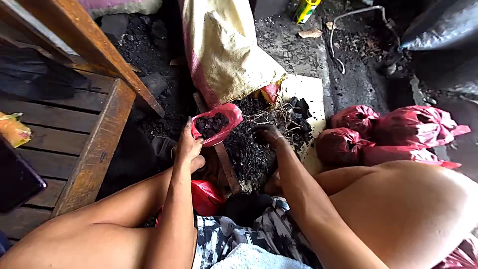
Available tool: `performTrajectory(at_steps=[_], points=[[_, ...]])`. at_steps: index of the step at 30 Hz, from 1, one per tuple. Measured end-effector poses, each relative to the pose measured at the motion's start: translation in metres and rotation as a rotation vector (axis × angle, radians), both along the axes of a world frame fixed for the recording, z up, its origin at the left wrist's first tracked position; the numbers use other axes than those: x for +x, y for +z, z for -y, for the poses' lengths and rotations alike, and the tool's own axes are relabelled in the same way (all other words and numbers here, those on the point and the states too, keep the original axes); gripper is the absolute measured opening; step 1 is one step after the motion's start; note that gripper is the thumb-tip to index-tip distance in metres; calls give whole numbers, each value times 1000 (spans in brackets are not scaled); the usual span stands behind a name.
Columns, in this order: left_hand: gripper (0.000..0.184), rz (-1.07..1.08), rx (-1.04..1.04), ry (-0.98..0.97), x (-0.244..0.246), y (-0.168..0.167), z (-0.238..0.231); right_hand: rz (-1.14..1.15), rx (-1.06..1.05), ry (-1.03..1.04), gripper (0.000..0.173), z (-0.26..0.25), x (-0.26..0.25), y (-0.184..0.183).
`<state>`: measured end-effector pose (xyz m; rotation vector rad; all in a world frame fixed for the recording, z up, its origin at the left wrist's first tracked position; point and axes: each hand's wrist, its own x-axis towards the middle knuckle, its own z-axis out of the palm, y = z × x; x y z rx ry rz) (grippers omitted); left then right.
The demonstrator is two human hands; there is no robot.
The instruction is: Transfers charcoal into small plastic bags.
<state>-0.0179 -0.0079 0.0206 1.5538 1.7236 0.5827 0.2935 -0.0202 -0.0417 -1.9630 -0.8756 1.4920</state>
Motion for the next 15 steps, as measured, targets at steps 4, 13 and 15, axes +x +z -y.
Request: performTrajectory(at_steps=[4, 13, 15], points=[[86, 26, 1, -18, 0, 2, -4, 72, 120, 149, 23, -21, 5, 66], [92, 81, 26, -70, 2, 1, -6, -357, 516, 288, 19, -62, -71, 131], [93, 110, 23, -65, 0, -3, -6, -333, 553, 391, 18, -69, -101, 116]])
